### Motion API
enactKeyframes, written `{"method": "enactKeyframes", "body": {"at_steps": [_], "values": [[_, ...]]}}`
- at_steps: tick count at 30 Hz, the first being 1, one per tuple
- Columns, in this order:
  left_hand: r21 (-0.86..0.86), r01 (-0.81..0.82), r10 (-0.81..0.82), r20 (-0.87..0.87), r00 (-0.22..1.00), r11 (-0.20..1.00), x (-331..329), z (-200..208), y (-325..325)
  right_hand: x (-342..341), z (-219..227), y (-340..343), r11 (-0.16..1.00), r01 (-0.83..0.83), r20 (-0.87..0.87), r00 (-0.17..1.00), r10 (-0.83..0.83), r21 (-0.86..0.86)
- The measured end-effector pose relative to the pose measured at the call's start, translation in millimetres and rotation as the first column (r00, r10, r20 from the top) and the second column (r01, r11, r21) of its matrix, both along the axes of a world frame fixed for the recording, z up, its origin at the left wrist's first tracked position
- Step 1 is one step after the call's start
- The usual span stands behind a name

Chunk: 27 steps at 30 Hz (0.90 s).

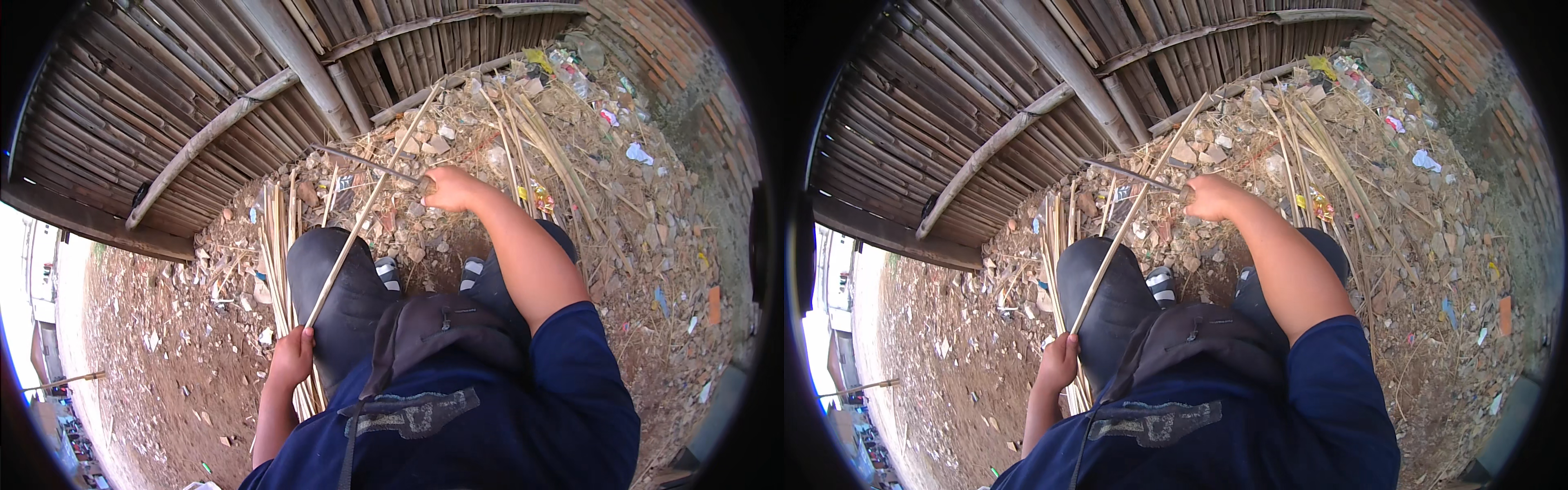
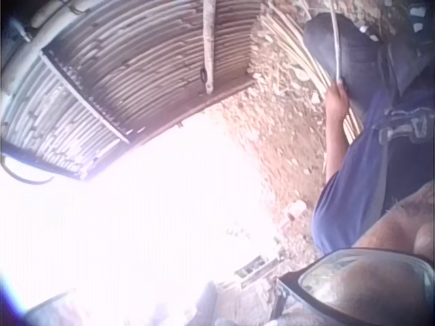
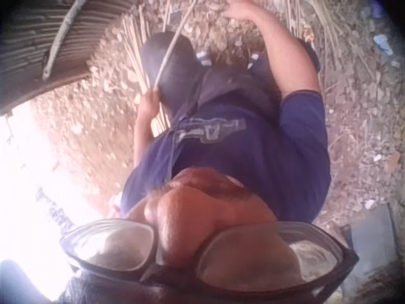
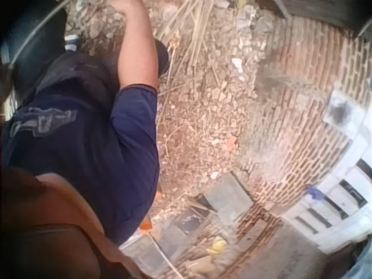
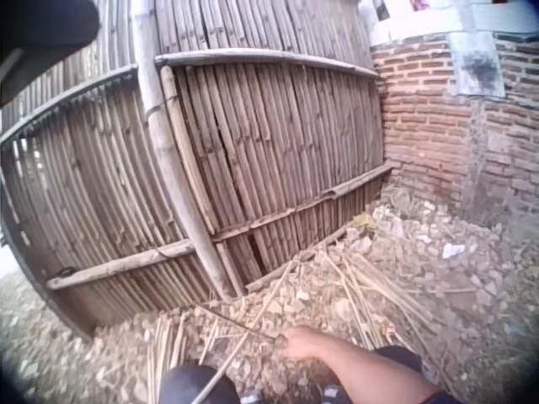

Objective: The person shaves and thins out long strips of bamboo using a knife while sitting on the ground.

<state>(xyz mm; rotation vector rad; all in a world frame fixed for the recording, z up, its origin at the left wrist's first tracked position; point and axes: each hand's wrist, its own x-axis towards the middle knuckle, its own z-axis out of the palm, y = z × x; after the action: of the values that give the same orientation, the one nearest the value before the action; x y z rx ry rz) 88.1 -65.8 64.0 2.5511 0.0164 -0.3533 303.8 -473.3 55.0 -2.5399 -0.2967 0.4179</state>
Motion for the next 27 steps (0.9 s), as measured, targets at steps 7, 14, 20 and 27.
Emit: {"method": "enactKeyframes", "body": {"at_steps": [7, 14, 20, 27], "values": [[0.168, -0.007, -0.009, 0.098, 0.995, 0.986, -6.1, -11.4, -8.8, -32.2, 32.3, 36.5, 0.930, -0.366, -0.020, 0.931, 0.366, -0.036], [0.171, -0.019, -0.001, 0.118, 0.993, 0.985, -1.5, -6.3, -11.3, 14.5, -15.5, -6.3, 0.982, 0.062, -0.044, 0.998, -0.055, 0.179], [0.186, -0.003, -0.012, 0.083, 0.996, 0.983, -1.2, -0.4, -10.8, -12.9, 12.5, 26.1, 0.991, -0.134, -0.035, 0.990, 0.133, -0.015], [0.155, 0.024, -0.045, 0.134, 0.990, 0.988, 0.1, -12.4, -8.5, -8.0, 7.8, 19.7, 0.979, -0.194, -0.165, 0.965, 0.203, 0.069]]}}
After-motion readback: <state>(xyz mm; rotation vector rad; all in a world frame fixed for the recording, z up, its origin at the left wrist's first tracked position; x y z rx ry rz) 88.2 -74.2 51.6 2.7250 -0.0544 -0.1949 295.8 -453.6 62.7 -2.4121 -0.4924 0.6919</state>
